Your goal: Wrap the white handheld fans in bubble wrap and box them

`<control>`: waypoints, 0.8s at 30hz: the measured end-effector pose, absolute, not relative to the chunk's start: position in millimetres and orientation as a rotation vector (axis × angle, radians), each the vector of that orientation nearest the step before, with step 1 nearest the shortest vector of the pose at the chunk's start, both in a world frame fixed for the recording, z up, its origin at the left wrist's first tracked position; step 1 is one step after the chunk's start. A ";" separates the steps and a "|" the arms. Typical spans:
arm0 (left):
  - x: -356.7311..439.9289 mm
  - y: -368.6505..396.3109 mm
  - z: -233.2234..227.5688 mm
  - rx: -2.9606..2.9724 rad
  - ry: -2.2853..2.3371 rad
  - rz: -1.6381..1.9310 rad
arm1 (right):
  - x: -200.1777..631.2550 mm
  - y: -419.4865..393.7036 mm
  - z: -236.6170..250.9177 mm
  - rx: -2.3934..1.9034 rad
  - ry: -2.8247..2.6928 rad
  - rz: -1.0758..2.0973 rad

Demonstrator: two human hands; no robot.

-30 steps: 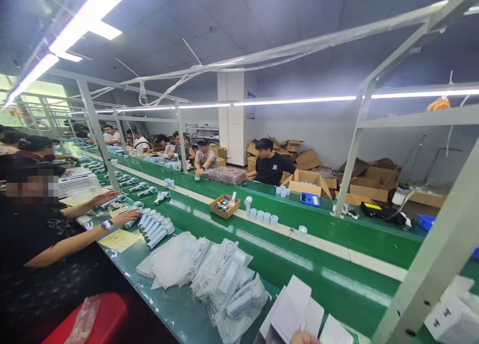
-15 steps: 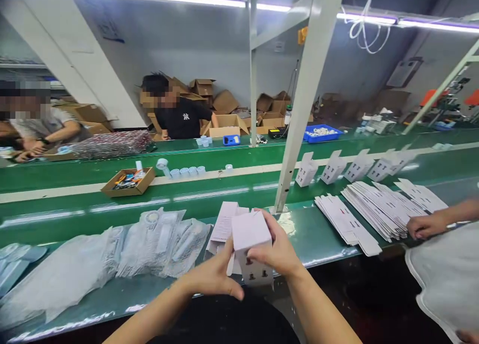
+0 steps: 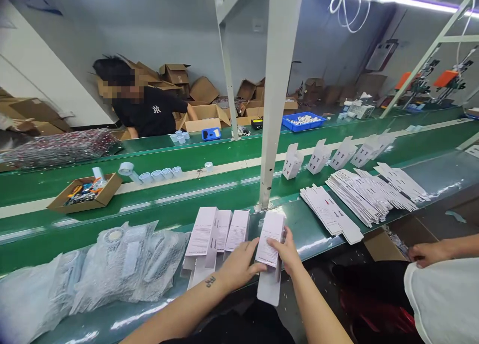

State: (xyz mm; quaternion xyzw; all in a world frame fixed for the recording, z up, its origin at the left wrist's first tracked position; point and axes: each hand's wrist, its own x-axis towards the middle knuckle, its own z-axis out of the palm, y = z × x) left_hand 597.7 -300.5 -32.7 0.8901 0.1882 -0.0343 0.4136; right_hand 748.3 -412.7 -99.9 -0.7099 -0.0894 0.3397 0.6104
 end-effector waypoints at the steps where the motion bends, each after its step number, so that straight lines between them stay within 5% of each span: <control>1: 596.7 -290.3 -40.0 2.409 0.478 -0.127 | 752.8 -406.4 -106.8 -1.611 -0.221 0.824; 7: 587.1 -247.5 -76.1 2.878 0.597 -0.557 | 758.8 -355.6 -144.2 -1.590 -0.331 0.893; 16: 593.8 -253.3 -70.6 2.980 0.998 -0.580 | 752.8 -287.3 -138.9 -1.807 -0.561 0.747; 24: 601.2 -220.9 -51.2 2.766 1.023 -0.517 | 968.2 -411.9 -94.5 -2.392 -0.203 0.358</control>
